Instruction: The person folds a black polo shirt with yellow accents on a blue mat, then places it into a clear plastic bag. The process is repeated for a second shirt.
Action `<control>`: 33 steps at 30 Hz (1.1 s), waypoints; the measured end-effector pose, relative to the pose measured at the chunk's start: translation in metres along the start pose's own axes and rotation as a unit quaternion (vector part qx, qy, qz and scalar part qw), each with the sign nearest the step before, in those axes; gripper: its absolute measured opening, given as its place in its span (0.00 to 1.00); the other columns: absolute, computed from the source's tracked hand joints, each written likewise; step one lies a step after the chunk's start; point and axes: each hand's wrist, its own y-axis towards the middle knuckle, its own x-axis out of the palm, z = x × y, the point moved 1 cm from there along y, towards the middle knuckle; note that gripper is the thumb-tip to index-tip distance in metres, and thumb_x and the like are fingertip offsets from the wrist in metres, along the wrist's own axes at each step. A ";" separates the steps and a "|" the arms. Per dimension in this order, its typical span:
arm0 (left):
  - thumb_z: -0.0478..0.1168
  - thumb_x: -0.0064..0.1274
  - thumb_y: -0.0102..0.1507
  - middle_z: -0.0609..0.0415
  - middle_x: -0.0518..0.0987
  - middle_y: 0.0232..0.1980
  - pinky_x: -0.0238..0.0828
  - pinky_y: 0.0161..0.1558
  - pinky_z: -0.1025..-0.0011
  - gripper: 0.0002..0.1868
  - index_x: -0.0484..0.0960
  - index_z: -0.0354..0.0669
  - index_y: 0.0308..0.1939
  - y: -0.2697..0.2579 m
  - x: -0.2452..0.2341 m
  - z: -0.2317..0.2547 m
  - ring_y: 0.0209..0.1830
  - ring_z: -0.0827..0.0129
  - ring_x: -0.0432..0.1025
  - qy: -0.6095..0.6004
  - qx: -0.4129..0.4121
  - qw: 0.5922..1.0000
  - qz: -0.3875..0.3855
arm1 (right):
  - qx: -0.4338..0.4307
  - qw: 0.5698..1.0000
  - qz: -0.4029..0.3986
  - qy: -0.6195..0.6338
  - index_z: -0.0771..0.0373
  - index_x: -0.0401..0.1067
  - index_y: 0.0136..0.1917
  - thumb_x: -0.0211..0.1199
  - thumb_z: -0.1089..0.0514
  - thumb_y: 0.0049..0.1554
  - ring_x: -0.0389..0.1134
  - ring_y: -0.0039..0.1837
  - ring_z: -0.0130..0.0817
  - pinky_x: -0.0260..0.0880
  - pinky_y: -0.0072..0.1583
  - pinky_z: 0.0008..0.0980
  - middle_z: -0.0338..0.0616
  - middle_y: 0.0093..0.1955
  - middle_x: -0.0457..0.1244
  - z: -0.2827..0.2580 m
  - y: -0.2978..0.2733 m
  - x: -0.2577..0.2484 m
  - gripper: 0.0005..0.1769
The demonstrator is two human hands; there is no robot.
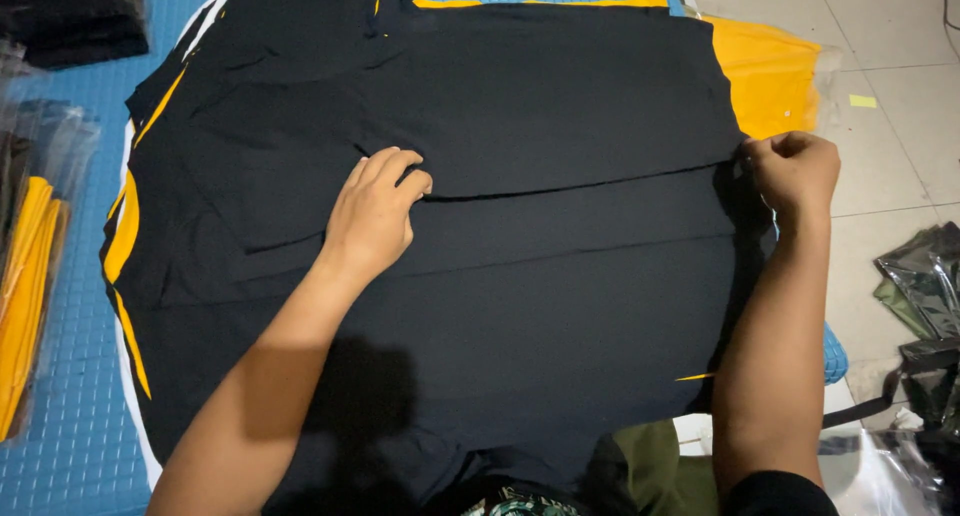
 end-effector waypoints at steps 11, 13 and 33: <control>0.45 0.49 0.62 0.37 0.70 0.70 0.46 0.71 0.32 0.16 0.84 0.41 0.46 0.052 -0.006 0.034 0.76 0.36 0.55 -0.013 -0.022 1.000 0.001 | -0.417 0.899 0.102 -0.083 0.69 0.73 0.64 0.65 0.54 0.64 0.65 0.63 0.56 0.63 0.62 0.52 0.59 0.62 0.64 -0.107 -0.060 0.049 0.20; 0.47 0.46 0.67 0.38 0.72 0.69 0.49 0.71 0.34 0.18 0.84 0.39 0.51 0.071 0.015 0.042 0.75 0.37 0.57 -0.033 -0.014 0.999 0.030 | -0.500 0.861 0.056 -0.076 0.72 0.70 0.69 0.64 0.55 0.64 0.63 0.67 0.62 0.62 0.64 0.56 0.65 0.66 0.63 -0.129 -0.075 0.063 0.25; 0.60 0.23 0.73 0.40 0.32 0.86 0.09 0.70 0.25 0.38 0.45 0.50 0.84 0.062 0.018 0.092 0.83 0.35 0.21 0.016 -0.189 0.918 -0.349 | -0.364 0.927 -0.059 -0.065 0.51 0.75 0.69 0.60 0.51 0.69 0.64 0.66 0.57 0.64 0.62 0.56 0.48 0.61 0.63 -0.031 0.059 0.082 0.16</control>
